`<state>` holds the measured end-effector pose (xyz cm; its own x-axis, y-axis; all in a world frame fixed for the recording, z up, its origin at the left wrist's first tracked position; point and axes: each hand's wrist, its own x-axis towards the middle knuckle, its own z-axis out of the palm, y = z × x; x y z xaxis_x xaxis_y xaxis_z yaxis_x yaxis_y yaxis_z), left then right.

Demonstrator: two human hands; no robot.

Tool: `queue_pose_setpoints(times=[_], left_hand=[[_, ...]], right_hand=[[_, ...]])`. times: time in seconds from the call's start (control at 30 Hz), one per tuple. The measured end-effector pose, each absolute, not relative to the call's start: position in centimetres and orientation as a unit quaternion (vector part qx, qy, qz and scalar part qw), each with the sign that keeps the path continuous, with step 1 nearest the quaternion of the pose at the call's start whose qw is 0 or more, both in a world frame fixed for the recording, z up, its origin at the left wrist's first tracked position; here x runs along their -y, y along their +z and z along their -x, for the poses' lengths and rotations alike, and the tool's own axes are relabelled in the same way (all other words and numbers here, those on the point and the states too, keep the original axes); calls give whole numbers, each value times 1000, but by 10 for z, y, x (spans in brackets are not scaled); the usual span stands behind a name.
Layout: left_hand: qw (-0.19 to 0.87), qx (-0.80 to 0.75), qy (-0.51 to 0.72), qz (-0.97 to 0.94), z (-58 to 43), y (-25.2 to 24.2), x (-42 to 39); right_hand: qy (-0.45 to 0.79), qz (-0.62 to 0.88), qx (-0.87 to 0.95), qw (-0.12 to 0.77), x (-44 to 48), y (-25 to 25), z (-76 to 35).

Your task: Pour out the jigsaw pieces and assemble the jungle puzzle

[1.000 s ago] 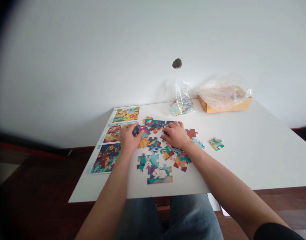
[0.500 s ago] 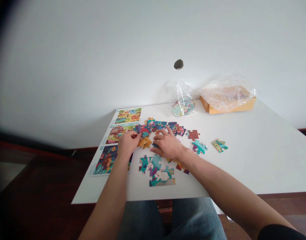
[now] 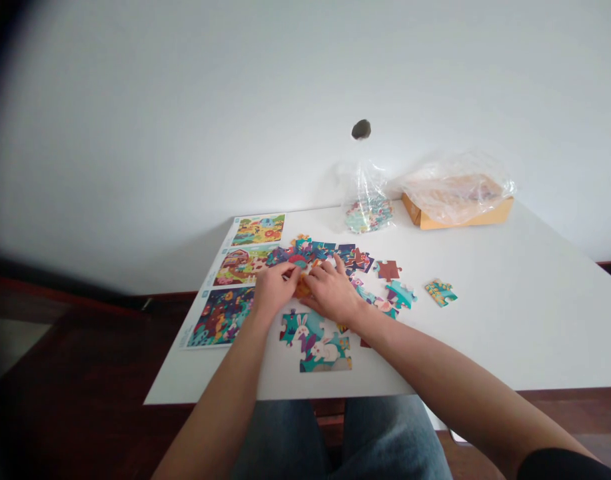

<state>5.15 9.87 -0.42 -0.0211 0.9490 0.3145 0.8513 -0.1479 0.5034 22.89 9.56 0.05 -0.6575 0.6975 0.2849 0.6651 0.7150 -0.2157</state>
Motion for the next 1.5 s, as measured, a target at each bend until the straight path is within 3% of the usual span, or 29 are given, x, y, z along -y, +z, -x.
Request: queue_pose_setpoints(times=[0.3,0.6,0.67,0.83,0.9,1.13,1.33,1.5], left_hand=[[67,-607,351,-710,-51,-9,-101],[118,-625,362,-681,-51,-4,-101],[194,-629,391,-644,-54,-2,-100],[558,-535,409,-485,-61,2,-98],[624,-497,411,-440,-62,3,-98],[572,-512,499,-402,-58,9,-99],[399,-552,615,-398,-53,7,-104],[392,-492,680,-377,-49,9,-104]], right_hand=[[86,411,889,184,-100,-5,-229],[205,372,831,358,-107,-6,-241],[211,374,810,399,-107,-3,-245],[189,315,811,454,-107,3,-249],[181,295,819,458,-107,4,-250],[152,332,834,413,-106,6,-252],[127,327,863,364,-111,1,-252],[113,350,882,295,-115,-9,-251]])
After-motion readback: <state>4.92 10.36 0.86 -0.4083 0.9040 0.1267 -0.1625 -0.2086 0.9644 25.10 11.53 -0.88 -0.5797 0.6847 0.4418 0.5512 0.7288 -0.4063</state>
